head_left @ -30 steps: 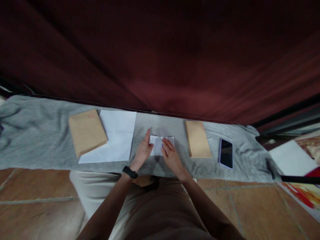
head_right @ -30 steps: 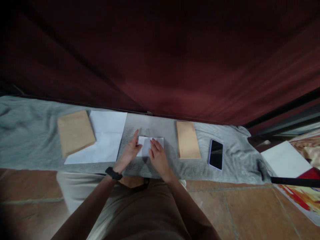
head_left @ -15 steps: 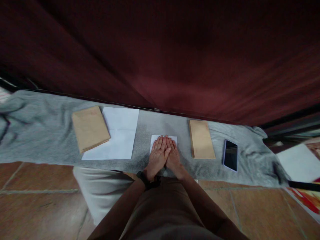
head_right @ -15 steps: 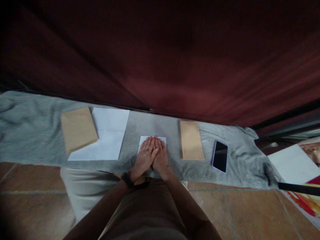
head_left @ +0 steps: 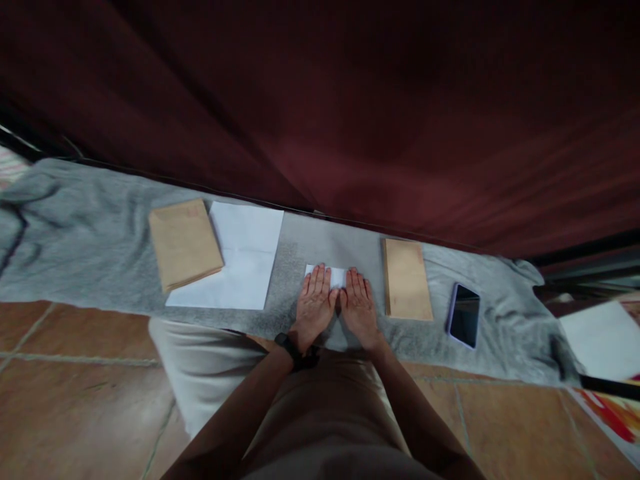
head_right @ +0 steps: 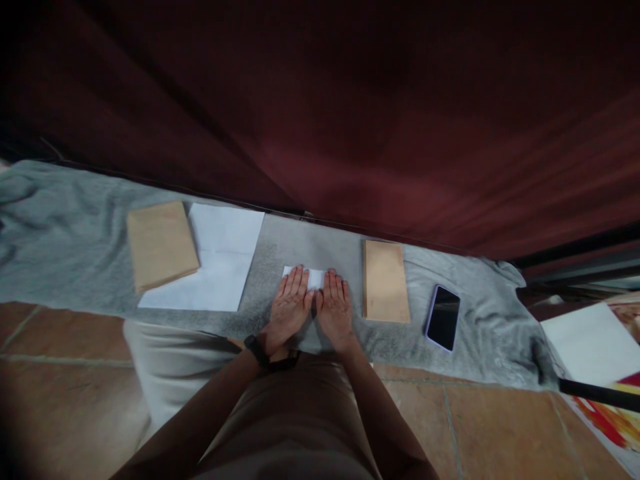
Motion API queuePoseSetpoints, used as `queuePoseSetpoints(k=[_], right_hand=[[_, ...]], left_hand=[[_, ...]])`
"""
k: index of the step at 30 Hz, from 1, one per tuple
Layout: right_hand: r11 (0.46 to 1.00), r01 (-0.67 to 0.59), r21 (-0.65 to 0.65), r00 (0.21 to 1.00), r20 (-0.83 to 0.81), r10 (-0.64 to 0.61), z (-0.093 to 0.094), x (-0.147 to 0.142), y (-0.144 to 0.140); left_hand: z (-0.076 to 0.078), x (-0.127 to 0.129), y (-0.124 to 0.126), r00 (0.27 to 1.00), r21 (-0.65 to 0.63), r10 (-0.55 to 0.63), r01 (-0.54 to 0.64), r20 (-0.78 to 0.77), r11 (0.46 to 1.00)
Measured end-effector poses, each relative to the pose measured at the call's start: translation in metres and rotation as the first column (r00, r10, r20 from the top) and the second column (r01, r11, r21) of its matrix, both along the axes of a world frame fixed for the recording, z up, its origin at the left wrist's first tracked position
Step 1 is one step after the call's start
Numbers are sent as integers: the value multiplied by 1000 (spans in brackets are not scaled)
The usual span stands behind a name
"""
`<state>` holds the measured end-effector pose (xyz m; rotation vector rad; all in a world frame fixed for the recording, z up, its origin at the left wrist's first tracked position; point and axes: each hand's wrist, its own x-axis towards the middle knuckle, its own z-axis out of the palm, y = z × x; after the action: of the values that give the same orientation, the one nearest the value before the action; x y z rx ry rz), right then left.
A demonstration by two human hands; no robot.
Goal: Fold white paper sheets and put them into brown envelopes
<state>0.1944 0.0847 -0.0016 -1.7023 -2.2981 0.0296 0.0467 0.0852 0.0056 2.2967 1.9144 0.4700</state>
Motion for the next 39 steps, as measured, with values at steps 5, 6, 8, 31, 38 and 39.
queuePoseSetpoints(k=[5,6,8,31,38,39], right_hand=[[999,32,39,999,-27,-31,-1,6,-3],[999,34,42,999,-29,-33,-1,7,-4],[998,38,41,999,-25,-37,-2,9,-4],[997,78,18,996,-44,-77,6,16,-8],[997,-51,-62,998,-40,48,9,1,-3],[998,-31,-54,999,-30,30,8,0,-3]], left_hand=[[-1,-6,1,999,14,38,-38,2,999],[-1,-7,1,999,19,44,-44,3,999],[-1,-10,0,998,27,55,-55,5,998],[8,7,-7,986,-37,-159,157,-48,987],[8,5,-1,984,-36,-173,171,-48,985],[8,5,0,985,-34,-168,166,-44,986]])
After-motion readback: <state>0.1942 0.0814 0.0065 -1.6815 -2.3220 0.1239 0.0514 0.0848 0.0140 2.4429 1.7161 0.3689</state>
